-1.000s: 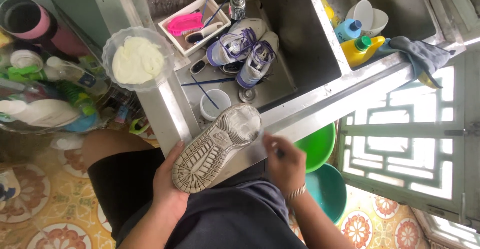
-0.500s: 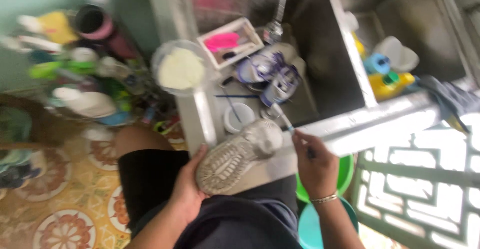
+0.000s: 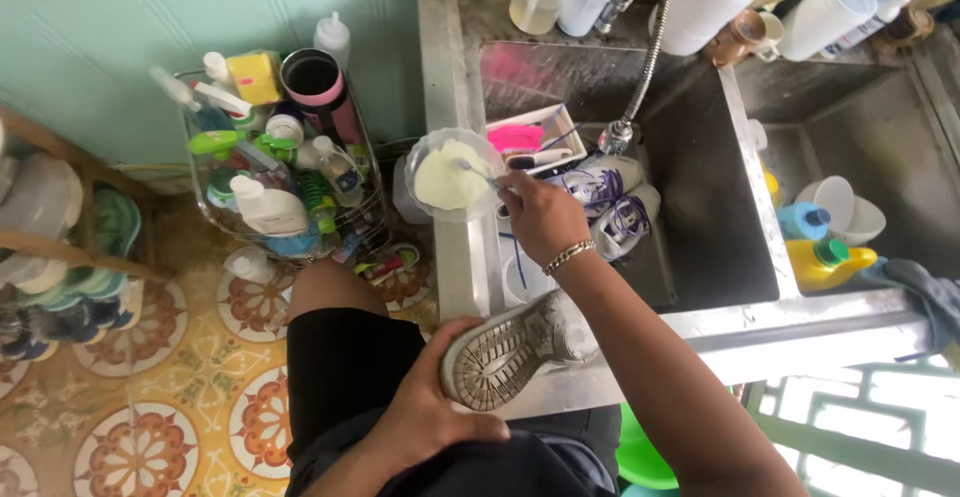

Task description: Cleaning the soles and sides of athletic shoes using brushes and cleaning solution at a sink.

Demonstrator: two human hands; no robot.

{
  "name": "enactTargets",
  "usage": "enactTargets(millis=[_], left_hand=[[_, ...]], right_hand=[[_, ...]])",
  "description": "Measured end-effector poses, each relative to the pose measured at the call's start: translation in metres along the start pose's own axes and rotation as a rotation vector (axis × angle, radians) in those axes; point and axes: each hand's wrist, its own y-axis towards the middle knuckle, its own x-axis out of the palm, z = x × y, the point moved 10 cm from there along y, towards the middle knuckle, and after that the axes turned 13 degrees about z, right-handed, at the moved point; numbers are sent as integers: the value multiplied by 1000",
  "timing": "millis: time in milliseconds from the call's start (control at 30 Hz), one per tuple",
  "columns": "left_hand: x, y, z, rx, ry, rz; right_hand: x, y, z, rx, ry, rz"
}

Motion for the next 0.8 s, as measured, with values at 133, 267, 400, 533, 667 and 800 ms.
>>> enactTargets(millis=[133,267,400,533,667,800], left_hand=[[1,-3,16,155,233,106],[-7,-2,29,204,727,241],[-4,-6,53,517,855,276],[0,-7,47,505,696,223],[1,-5,46,396,624,217],[2,1,45,384,653,265]], right_hand=[[19,-5,4,88,-25,-138],[37,-13,21,203,178,-187],[64,-26,51,474,463,-295],[54,-45,57,965,631,-430],[23,-60,58,1230,922,-415],[-49,-72,62,1167,945,-176]])
